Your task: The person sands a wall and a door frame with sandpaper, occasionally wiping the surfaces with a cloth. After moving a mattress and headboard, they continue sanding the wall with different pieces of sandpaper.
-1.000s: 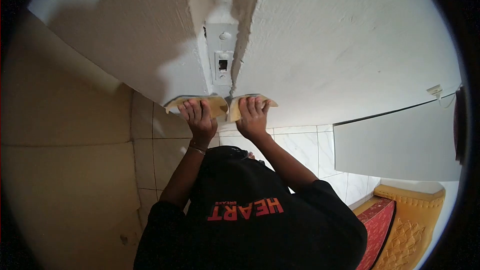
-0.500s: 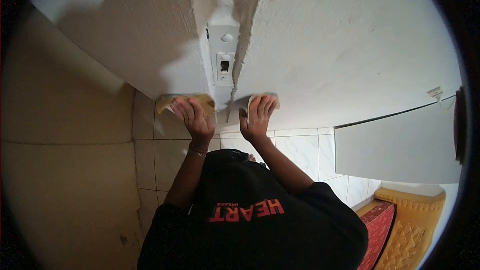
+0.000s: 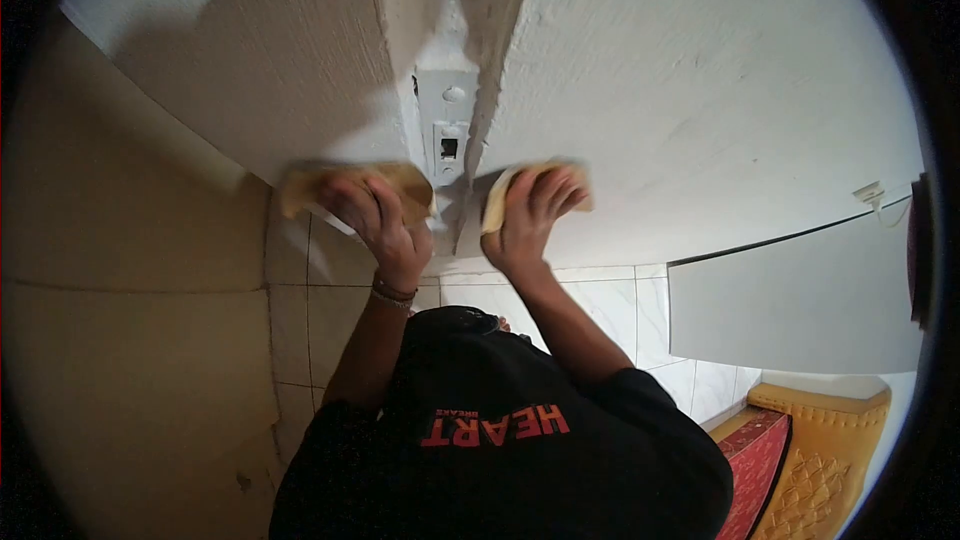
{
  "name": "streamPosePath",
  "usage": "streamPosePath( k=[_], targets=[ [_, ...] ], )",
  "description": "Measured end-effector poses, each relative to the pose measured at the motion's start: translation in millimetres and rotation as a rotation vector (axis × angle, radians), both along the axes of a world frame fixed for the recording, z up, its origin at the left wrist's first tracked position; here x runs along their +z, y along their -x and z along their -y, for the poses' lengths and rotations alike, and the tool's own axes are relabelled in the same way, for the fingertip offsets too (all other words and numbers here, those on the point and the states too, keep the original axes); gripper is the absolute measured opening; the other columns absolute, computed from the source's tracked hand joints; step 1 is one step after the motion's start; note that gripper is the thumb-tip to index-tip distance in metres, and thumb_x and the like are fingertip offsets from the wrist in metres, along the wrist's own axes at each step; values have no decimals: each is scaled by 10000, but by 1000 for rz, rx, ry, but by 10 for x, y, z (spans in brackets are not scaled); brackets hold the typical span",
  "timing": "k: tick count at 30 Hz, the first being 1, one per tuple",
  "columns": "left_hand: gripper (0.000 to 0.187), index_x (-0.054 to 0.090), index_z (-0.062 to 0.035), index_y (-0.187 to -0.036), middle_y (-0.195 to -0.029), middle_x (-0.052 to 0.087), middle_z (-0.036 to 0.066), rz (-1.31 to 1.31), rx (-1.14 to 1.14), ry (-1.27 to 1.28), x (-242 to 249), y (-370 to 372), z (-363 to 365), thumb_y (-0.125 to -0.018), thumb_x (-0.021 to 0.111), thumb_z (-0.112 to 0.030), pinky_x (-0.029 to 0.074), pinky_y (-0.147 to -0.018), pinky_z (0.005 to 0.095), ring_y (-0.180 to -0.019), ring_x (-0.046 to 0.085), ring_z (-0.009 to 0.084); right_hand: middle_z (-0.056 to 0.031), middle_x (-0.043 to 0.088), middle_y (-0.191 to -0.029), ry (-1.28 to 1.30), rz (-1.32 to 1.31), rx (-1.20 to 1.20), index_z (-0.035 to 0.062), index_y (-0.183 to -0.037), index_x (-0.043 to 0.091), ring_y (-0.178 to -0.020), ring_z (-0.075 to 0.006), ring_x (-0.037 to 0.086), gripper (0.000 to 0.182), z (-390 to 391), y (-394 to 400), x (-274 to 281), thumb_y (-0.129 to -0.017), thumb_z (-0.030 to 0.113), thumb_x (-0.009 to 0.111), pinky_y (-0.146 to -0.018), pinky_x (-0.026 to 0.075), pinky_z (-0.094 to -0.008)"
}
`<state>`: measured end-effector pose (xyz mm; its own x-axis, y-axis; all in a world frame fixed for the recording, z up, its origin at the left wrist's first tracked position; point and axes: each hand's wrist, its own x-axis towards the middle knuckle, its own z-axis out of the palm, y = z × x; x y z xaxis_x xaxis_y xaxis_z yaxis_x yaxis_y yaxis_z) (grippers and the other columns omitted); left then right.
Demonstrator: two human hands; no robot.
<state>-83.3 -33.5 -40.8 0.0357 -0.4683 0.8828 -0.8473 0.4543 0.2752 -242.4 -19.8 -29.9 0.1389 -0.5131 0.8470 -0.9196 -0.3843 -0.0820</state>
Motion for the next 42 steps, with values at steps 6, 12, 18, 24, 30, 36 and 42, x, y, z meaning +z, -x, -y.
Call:
streamPosePath(
  k=[6, 12, 18, 24, 30, 36, 42],
  targets=[
    [762, 114, -20, -1318, -1348, -32, 279, 54, -23, -58, 110, -157, -41, -630, 427, -118, -27, -954, 582, -1237, -44, 455, -298, -98, -1330, -151, 99, 67, -88, -1262, 176, -1224, -436, -155, 638, -141, -10, -296, -775, 208, 464, -926, -127, -560],
    [670, 130, -36, -1321, -1349, -34, 274, -59, 63, 130, 1101, -132, 74, -706, 365, -158, -33, -953, 581, -1241, -45, 443, -318, 18, -1329, 144, 329, 110, -118, -1234, 239, -1234, -446, -102, 610, 7, -138, 1071, -724, 170, 409, -930, -121, -556],
    [680, 168, -32, -1309, -1345, -30, 282, 1, -62, -63, -166, 21, -240, -695, 425, -175, -27, -947, 598, -1244, -30, 440, -374, 9, -1289, -230, -20, 57, -164, -1181, 250, -1207, -502, -66, 599, -204, -57, -451, -742, 192, 449, -931, -50, -604],
    [640, 258, -28, -1272, -1326, 7, 319, 59, 28, -26, 740, -48, -109, -687, 437, -216, -31, -940, 603, -1220, -47, 487, -336, -24, -1316, -89, 98, 102, -153, -1231, 161, -1223, -465, -97, 629, -169, -129, 325, -793, 214, 425, -936, -103, -558],
    [616, 264, -47, -1279, -1338, 33, 296, 38, -49, -2, 897, 121, -130, -716, 423, -242, -45, -933, 610, -1230, -54, 466, -333, 87, -1310, -3, 226, 102, -138, -1197, 288, -1238, -453, -41, 569, -120, -204, 698, -769, 231, 353, -942, -99, -560],
    [567, 301, -127, -1283, -1364, 69, 229, 217, -9, 6, 719, -173, -131, -733, 425, -186, -31, -936, 610, -1262, -12, 395, -331, -18, -1320, -103, 41, 62, -143, -1243, 143, -1234, -451, -75, 626, -206, -132, 100, -794, 203, 409, -950, -90, -552],
    [586, 369, -120, -1248, -1337, 160, 250, 164, -20, 136, 1983, -294, -43, -674, 469, -173, -27, -937, 611, -1246, 71, 427, -294, 73, -1337, 182, 197, 10, -130, -1225, 234, -1261, -400, -29, 625, -28, -175, 1578, -760, 245, 414, -957, -90, -536]
  ],
)
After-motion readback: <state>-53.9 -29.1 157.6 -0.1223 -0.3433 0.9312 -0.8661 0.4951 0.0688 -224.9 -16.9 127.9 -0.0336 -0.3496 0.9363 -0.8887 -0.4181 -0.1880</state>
